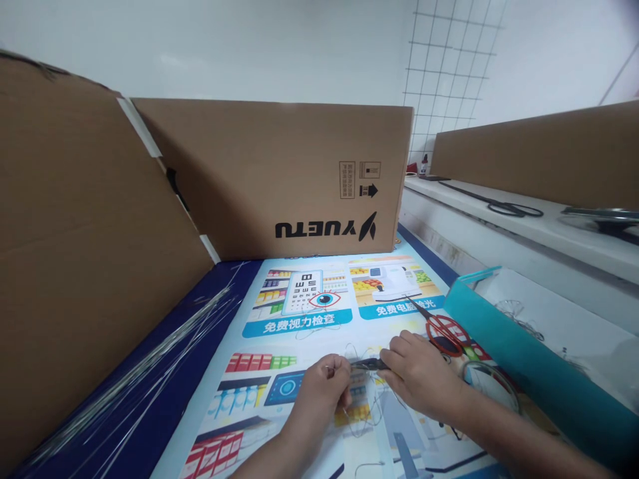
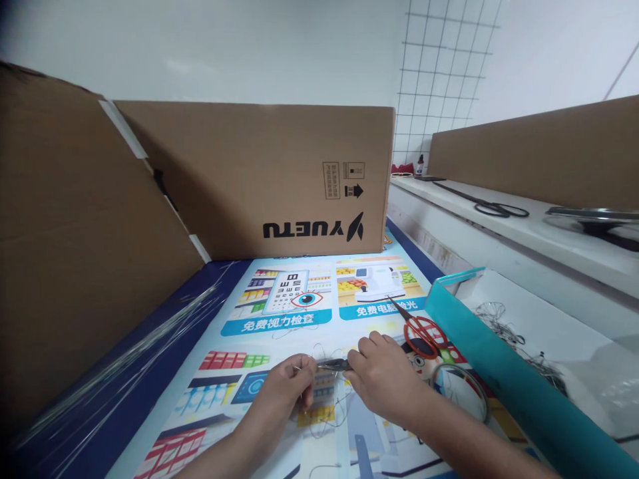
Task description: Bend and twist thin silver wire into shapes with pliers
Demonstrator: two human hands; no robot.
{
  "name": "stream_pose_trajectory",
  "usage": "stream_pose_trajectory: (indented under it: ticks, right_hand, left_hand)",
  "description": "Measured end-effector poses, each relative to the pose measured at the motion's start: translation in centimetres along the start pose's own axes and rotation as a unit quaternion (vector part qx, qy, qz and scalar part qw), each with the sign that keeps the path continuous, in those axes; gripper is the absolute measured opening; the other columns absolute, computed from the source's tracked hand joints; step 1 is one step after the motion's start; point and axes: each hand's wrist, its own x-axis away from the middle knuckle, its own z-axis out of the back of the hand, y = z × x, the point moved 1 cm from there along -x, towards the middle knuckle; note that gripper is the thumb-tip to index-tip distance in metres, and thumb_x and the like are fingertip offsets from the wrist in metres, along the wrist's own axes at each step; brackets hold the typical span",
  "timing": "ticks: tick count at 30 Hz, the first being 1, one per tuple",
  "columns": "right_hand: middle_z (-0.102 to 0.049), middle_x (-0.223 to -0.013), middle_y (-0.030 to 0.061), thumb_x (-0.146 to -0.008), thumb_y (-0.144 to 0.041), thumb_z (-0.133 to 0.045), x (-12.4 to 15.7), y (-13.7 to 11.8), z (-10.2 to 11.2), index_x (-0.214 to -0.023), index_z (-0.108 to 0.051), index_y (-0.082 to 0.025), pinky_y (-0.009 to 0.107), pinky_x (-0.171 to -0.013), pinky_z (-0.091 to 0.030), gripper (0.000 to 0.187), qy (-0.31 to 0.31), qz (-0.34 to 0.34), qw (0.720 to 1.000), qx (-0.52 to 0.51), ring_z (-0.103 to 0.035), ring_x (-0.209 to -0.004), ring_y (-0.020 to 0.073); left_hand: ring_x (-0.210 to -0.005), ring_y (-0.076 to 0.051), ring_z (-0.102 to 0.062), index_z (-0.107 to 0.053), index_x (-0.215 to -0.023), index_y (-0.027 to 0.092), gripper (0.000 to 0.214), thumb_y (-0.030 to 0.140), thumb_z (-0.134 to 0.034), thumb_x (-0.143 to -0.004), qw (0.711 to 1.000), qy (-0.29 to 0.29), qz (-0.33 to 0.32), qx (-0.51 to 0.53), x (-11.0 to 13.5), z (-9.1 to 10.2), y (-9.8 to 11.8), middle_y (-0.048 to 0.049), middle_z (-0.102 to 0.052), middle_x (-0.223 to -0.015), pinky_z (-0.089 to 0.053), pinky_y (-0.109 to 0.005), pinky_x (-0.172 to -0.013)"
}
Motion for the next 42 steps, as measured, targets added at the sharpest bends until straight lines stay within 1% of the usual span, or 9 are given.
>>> stream_pose_trajectory:
  ticks: [5,11,16,20,27,34,38,42]
  right_hand:
    - [-0.054,-0.080,0.0054,-0.087,-0.029,-0.046,-0.1,0.2,-0.1,-0.081,-0.055,-0.018,0.032,-0.068,-0.030,0.016,0.008,0.006,1.000,-0.004,-0.042,-0.078,0.0189]
    - [-0.052,-0.082,0.0053,-0.085,-0.032,-0.049,-0.1,0.2,-0.1,-0.081,-0.055,-0.018,0.033,-0.071,-0.030,0.016,0.005,0.000,1.000,-0.012,-0.042,-0.081,0.0194]
    - [-0.052,-0.081,0.0060,-0.087,-0.032,-0.046,-0.1,0.1,0.1,-0.080,-0.055,-0.018,0.033,-0.070,-0.030,0.019,0.009,0.005,1.000,0.004,-0.042,-0.080,0.0196]
    - [-0.052,-0.081,0.0058,-0.086,-0.032,-0.046,-0.1,0.1,0.1,-0.080,-0.055,-0.018,0.033,-0.070,-0.030,0.017,0.002,0.004,1.000,0.007,-0.042,-0.080,0.0199]
    - [-0.053,-0.081,0.0044,-0.085,-0.032,-0.048,-0.1,0.2,0.0,-0.080,-0.054,-0.019,0.032,-0.067,-0.029,0.015,0.006,0.003,1.000,0.007,-0.042,-0.079,0.0195]
    - [-0.053,-0.082,0.0047,-0.085,-0.032,-0.049,-0.2,0.3,0.0,-0.080,-0.055,-0.018,0.031,-0.069,-0.030,0.016,0.003,-0.005,1.000,-0.014,-0.043,-0.080,0.0191]
    - [-0.053,-0.083,0.0053,-0.085,-0.034,-0.048,-0.2,0.9,0.3,-0.082,-0.056,-0.018,0.033,-0.071,-0.031,0.017,0.018,-0.013,0.999,-0.030,-0.043,-0.082,0.0201]
    - [-0.053,-0.083,0.0062,-0.086,-0.031,-0.047,0.2,1.5,1.2,-0.086,-0.057,-0.018,0.033,-0.072,-0.031,0.017,0.049,-0.021,0.997,-0.060,-0.043,-0.082,0.0201]
  left_hand:
    - [-0.036,-0.007,-0.037,-0.044,-0.059,0.019,0.021,0.031,-0.056,-0.071,1.000,-0.004,-0.001,0.024,0.0,0.0,-0.1,0.0039,-0.048,-0.038,-0.027,-0.020,-0.040]
    - [-0.035,-0.007,-0.038,-0.047,-0.061,0.019,0.018,0.031,-0.057,-0.070,1.000,0.002,0.011,0.016,-0.1,0.0,-0.1,0.0036,-0.049,-0.038,-0.026,-0.019,-0.040]
    - [-0.034,-0.007,-0.036,-0.047,-0.061,0.019,0.023,0.037,-0.056,-0.072,1.000,0.005,0.007,0.007,-0.1,-0.1,-0.1,0.0031,-0.050,-0.037,-0.025,-0.018,-0.039]
    - [-0.035,-0.007,-0.036,-0.047,-0.062,0.019,0.022,0.035,-0.055,-0.073,1.000,0.009,0.000,-0.003,0.0,0.0,0.0,0.0035,-0.050,-0.038,-0.026,-0.018,-0.040]
    - [-0.035,-0.007,-0.037,-0.046,-0.061,0.019,0.025,0.039,-0.058,-0.071,1.000,0.009,0.004,0.005,0.0,-0.1,0.0,0.0036,-0.049,-0.037,-0.025,-0.018,-0.039]
    - [-0.037,-0.007,-0.037,-0.046,-0.063,0.019,0.020,0.034,-0.055,-0.074,1.000,0.000,-0.003,0.018,0.1,-0.1,0.0,0.0047,-0.048,-0.039,-0.026,-0.018,-0.041]
    - [-0.041,-0.007,-0.038,-0.046,-0.063,0.019,0.016,0.028,-0.052,-0.075,0.999,0.004,-0.020,0.028,0.2,0.0,0.1,0.0049,-0.047,-0.042,-0.027,-0.019,-0.043]
    - [-0.043,-0.009,-0.040,-0.047,-0.064,0.018,0.020,0.032,-0.051,-0.077,0.999,0.011,-0.032,0.018,0.1,0.1,0.0,0.0043,-0.047,-0.044,-0.030,-0.020,-0.045]
